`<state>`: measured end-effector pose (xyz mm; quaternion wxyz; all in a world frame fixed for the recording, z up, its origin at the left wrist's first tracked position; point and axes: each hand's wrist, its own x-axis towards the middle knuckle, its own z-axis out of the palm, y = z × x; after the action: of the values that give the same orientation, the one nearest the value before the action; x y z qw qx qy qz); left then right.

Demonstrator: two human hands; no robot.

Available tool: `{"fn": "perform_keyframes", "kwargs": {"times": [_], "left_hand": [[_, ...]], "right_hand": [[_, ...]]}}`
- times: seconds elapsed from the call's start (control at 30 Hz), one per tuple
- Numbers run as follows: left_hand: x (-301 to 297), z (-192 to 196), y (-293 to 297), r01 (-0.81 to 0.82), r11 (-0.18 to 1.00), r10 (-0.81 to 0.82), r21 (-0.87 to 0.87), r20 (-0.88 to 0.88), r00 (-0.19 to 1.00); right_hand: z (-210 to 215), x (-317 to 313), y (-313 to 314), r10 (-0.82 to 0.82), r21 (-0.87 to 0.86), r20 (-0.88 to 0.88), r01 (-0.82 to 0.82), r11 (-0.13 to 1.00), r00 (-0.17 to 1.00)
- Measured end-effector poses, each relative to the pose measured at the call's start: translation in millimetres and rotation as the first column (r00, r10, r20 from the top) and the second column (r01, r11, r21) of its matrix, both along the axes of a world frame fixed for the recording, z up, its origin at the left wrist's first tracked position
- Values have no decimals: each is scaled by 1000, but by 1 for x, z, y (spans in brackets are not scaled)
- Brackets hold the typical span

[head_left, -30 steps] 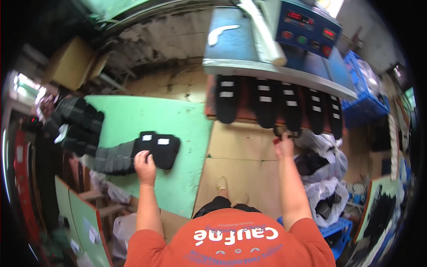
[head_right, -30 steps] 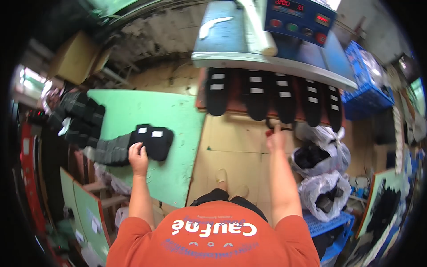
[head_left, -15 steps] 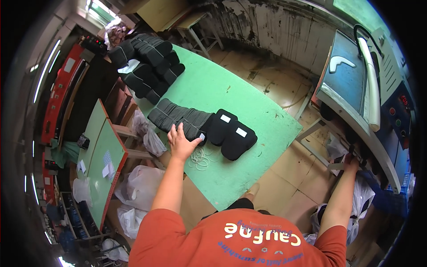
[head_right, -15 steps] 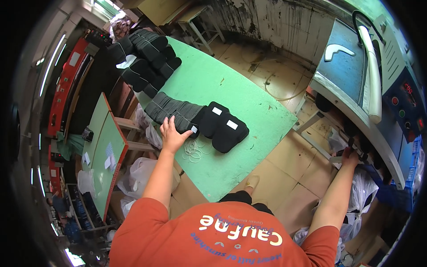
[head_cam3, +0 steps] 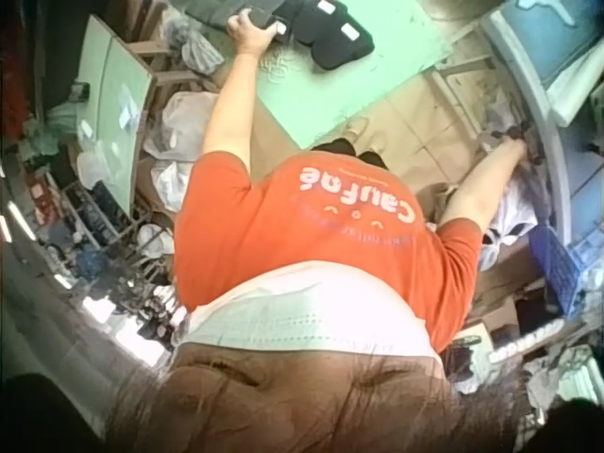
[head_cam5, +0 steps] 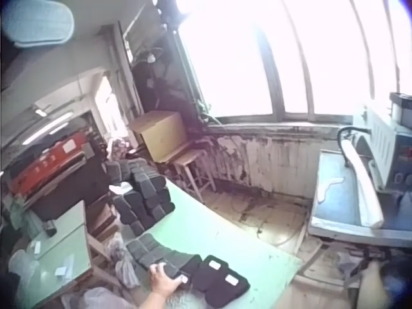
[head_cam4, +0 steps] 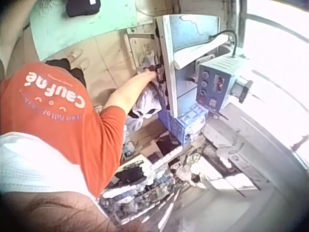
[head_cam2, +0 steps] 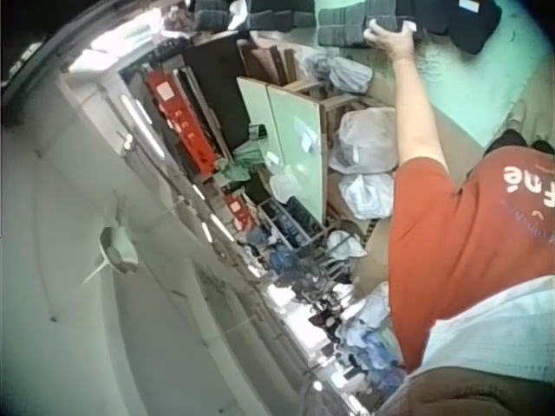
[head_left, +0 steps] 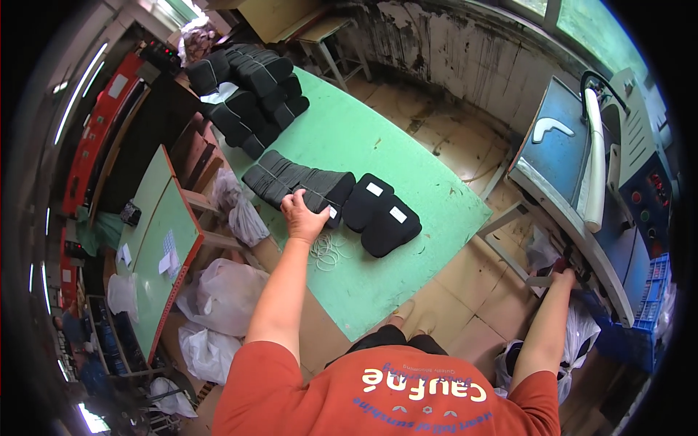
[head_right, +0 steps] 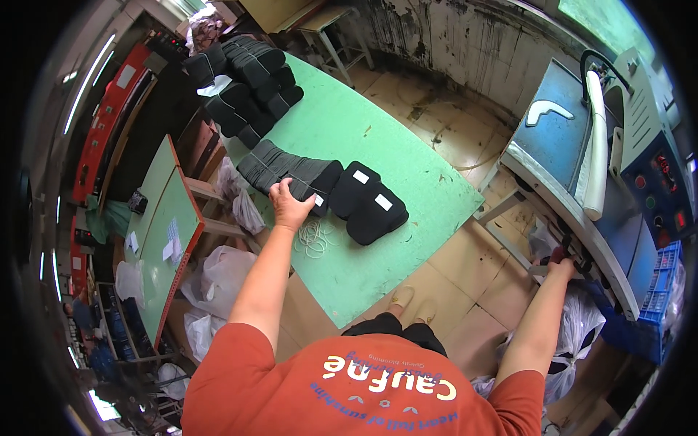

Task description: Operating a heat press to apply or finish components for shoe manufacturing and then stacking them.

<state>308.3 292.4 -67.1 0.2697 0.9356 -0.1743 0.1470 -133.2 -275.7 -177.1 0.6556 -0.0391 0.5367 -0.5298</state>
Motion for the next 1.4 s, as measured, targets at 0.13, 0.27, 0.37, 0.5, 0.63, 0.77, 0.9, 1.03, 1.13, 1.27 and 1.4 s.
{"fn": "perform_keyframes", "kwargs": {"times": [0.13, 0.27, 0.37, 0.5, 0.63, 0.77, 0.9, 1.03, 1.13, 1.27, 1.4], "left_hand": [[-15, 51, 1, 43, 996, -34, -79, 110, 993], [-68, 133, -15, 344, 921, -377, 184, 197, 905], [-118, 173, -44, 730, 648, -743, 218, -32, 669], [-157, 180, -70, 899, 437, -827, 39, -376, 418], [-192, 162, -68, 818, 570, -821, -79, -22, 570], [-251, 137, -70, 695, 717, -693, -53, 51, 719], [-277, 112, -92, 696, 715, -699, 56, 42, 714], [-292, 88, -93, 954, 300, -948, -12, -120, 296], [-297, 64, -80, 982, 55, -805, 182, -574, 151], [-262, 25, -45, 962, 262, -626, 82, -744, 234], [-195, -9, 6, 539, 812, -528, -225, -677, 513]], "right_hand": [[56, 53, 113, 331, 48, -332, -335, 941, 883], [152, 127, 261, 347, -373, -882, -922, -101, 318], [227, 169, 315, -51, -162, -966, -746, -646, 254], [256, 179, 337, 230, -100, -959, -565, -819, -164], [224, 149, 326, 745, -254, -598, -813, -524, -294], [193, 125, 329, 986, -353, -167, -934, -53, 7], [177, 116, 332, 934, -430, -229, -889, 157, 275], [162, 106, 304, 909, -322, -92, -876, 360, 407], [143, 99, 280, 852, -182, 351, -865, 468, 388], [107, 114, 291, 834, -217, 356, -832, 511, 420], [82, 153, 336, 814, 14, 205, -833, 553, 544]]}}
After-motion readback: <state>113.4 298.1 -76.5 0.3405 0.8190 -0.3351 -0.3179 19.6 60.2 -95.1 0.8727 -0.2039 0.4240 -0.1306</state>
